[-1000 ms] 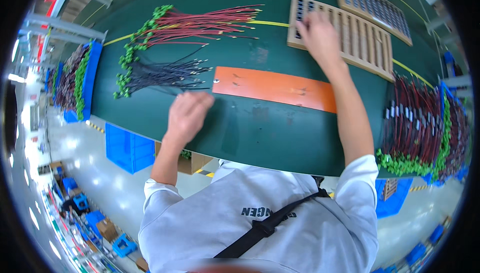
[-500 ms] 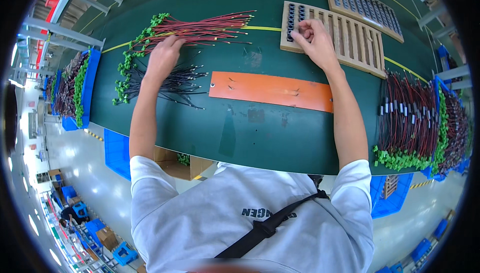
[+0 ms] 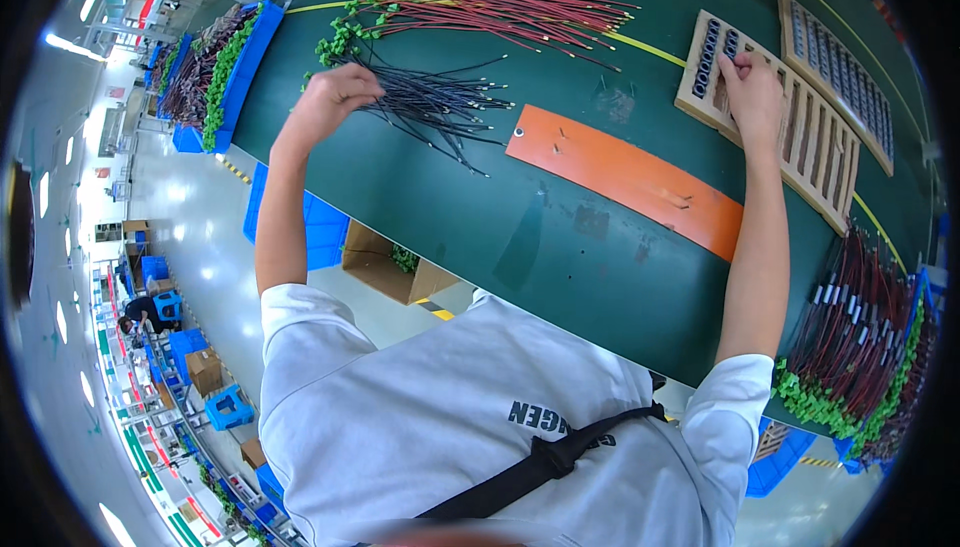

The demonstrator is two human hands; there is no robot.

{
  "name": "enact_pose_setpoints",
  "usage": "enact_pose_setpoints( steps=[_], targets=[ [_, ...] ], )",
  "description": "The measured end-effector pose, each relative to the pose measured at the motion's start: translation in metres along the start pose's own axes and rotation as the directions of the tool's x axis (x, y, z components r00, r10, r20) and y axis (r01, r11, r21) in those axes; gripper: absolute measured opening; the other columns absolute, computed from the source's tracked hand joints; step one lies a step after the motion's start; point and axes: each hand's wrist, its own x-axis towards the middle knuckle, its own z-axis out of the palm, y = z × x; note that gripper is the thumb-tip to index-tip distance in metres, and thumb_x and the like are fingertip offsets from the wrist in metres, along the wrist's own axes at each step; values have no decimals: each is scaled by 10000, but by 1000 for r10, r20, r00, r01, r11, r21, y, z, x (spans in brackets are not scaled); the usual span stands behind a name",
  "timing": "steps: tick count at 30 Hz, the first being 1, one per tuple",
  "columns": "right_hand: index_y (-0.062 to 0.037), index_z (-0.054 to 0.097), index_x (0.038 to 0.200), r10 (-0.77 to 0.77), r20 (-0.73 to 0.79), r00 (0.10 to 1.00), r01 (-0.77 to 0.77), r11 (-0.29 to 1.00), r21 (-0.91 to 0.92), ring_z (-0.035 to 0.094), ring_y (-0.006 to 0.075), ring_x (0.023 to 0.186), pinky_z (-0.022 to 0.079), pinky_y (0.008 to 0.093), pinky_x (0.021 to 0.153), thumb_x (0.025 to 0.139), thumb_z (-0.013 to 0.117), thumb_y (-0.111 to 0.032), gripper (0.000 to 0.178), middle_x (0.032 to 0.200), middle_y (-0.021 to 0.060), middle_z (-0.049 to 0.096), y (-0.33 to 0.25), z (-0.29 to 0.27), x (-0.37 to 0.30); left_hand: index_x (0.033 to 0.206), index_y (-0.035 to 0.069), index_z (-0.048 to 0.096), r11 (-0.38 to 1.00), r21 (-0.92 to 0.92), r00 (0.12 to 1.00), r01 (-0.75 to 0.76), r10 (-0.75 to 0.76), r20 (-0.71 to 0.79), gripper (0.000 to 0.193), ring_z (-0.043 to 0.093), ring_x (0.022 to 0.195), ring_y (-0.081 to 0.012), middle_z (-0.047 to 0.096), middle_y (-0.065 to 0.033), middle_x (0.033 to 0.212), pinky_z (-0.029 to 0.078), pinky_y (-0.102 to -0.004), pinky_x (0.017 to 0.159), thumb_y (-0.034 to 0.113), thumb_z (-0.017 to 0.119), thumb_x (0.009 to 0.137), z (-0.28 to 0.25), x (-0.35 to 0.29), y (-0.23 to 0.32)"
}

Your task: The person assembles wiring harnesses by attaching connectors to wires and fitting heat shrink tubing onto the components using a manual assembly tool.

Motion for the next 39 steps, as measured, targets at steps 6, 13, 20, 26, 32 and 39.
enact_pose_setpoints(
  steps=[6, 13, 20, 26, 32, 39],
  targets=[
    [-32, 725, 1145, -76, -140, 987, 88, 993, 80, 737, 308, 909, 561, 412, 832, 994, 680, -400, 400, 970, 132, 771, 14, 10, 1, 1013, 41, 787, 998, 38, 992, -54, 50, 113, 263, 701, 891, -291, 681, -96, 972, 589, -396, 786, -21, 788, 757, 30, -13, 25],
    [16, 629, 1204, 199, -110, 974, -97, 802, 589, 610, 123, 583, 480, 276, 527, 1056, 635, -336, 383, 856, 78, 717, 17, 7, -5, 985, -9, 711, 986, -156, 975, 55, -87, -206, 193, 697, 920, -295, 680, -122, 980, 574, -382, 785, -108, 656, 829, 21, -1, 12],
    [-7, 631, 1213, 182, -127, 975, -71, 800, 596, 519, 69, 519, 406, 242, 459, 1051, 649, -326, 358, 810, 37, 681, 13, 9, -7, 965, 7, 764, 997, -67, 991, -49, 56, 119, 228, 688, 914, -259, 655, -94, 1001, 578, -379, 805, -81, 765, 755, 17, -1, 23],
    [-13, 679, 1178, 138, -115, 984, -62, 860, 507, 537, 65, 560, 421, 246, 489, 1030, 681, -331, 350, 810, 28, 683, 10, 5, -7, 970, 27, 755, 996, 71, 990, -49, 40, 134, 216, 674, 892, -261, 630, -86, 993, 566, -385, 784, -48, 773, 768, 34, -5, 15],
    [-15, 675, 1178, 133, -160, 978, -24, 837, 547, 543, 68, 556, 425, 246, 488, 1028, 685, -328, 347, 805, 28, 682, 19, 10, -5, 1010, -26, 714, 897, -429, 879, 102, -283, -383, 59, 688, 902, -121, 752, -79, 1002, 547, -269, 817, 12, 697, 968, -8, 25, -6],
    [3, 615, 1237, 148, -111, 983, -53, 801, 596, 522, 46, 575, 388, 210, 461, 1051, 653, -309, 365, 855, 45, 685, 13, 7, -8, 1136, -55, 727, 872, -457, 448, -178, -341, -826, 181, 688, 856, -106, 787, -110, 1033, 559, -245, 789, 64, 690, 1005, -66, 60, -55]
  ],
)
